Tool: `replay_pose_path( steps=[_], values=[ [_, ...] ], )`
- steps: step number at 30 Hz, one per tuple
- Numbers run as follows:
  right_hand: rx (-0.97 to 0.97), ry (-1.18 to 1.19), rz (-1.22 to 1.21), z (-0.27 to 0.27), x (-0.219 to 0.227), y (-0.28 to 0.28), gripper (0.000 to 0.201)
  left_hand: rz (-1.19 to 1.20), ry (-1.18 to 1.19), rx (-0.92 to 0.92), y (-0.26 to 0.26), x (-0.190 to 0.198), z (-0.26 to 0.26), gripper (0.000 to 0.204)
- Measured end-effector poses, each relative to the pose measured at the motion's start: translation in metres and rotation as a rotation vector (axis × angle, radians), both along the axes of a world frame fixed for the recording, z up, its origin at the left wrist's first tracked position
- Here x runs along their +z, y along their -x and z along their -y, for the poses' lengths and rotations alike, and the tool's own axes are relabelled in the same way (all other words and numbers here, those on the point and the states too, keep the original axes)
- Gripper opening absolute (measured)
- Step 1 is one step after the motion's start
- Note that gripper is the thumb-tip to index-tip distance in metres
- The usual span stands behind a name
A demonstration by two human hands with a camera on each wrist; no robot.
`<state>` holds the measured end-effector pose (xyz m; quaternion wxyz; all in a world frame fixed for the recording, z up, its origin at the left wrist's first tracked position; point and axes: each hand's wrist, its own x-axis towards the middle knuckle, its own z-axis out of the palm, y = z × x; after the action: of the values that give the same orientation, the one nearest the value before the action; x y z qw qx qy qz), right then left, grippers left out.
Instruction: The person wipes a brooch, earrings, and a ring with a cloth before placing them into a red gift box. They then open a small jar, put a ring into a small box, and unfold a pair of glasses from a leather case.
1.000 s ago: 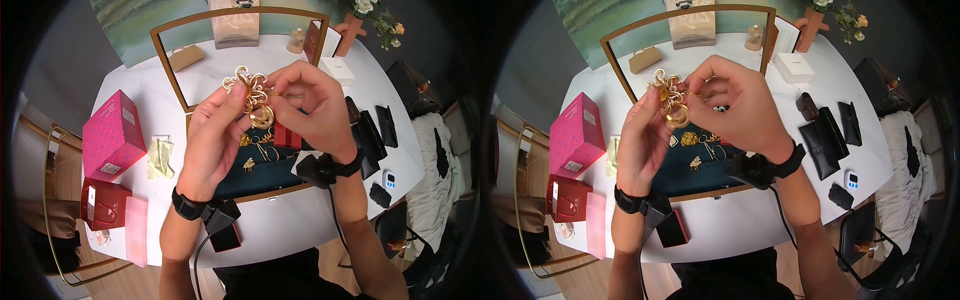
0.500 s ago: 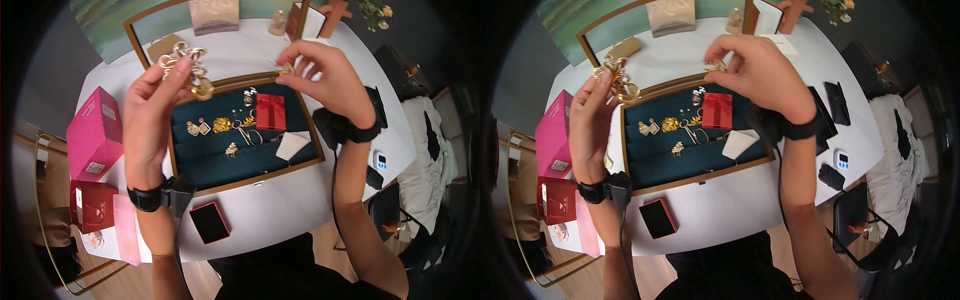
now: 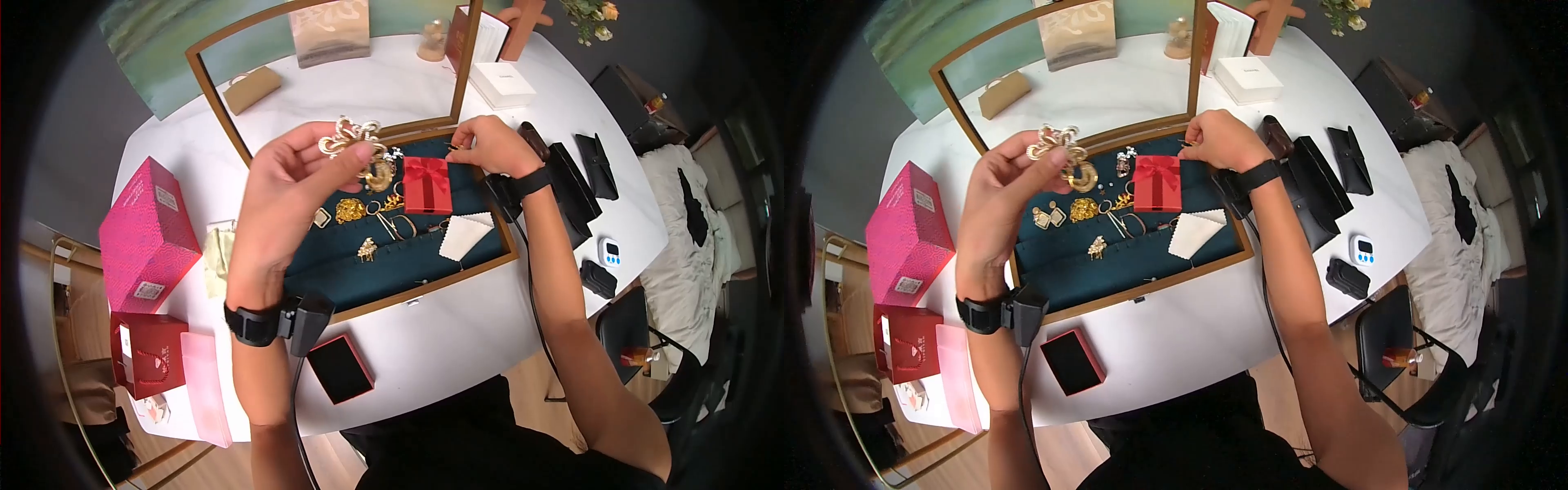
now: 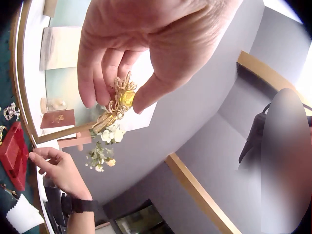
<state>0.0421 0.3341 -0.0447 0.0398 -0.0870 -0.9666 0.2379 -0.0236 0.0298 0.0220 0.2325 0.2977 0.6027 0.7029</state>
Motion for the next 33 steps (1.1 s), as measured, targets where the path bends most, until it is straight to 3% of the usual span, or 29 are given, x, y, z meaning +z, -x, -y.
replay_pose_path(
  steps=[4,6,8,10,13,18,20,27,33],
  values=[
    [0.008,-0.036,0.066,0.012,0.013,0.002,0.031,0.038,-0.001,-0.027,-0.002,-0.001,-0.003,0.027],
    [0.038,-0.09,-0.254,0.031,0.038,-0.007,0.024,0.111,-0.079,-0.059,-0.002,0.0,-0.003,0.026],
    [0.191,0.17,-0.493,0.07,0.088,-0.031,0.015,0.114,-0.106,-0.031,-0.001,0.002,0.001,0.026],
    [0.338,0.184,-0.694,0.098,0.104,-0.042,0.012,0.118,-0.123,-0.016,-0.002,0.005,0.002,0.025],
    [0.4,0.096,-0.821,0.129,0.106,-0.042,0.018,0.144,-0.186,0.025,-0.011,0.012,0.004,0.027],
    [0.309,0.276,-0.805,0.15,0.087,-0.035,0.021,0.104,-0.245,0.096,-0.02,0.017,0.002,0.027],
    [0.262,0.603,-0.753,0.154,0.084,-0.035,0.018,0.089,-0.248,0.118,-0.018,0.016,0.002,0.028],
    [0.274,0.696,-0.694,0.148,0.085,-0.034,0.016,0.054,-0.241,0.145,-0.019,0.015,0.001,0.023],
    [0.32,0.552,-0.709,0.135,0.088,-0.036,0.012,-0.051,-0.218,0.132,-0.017,0.01,-0.001,0.024]
  ],
)
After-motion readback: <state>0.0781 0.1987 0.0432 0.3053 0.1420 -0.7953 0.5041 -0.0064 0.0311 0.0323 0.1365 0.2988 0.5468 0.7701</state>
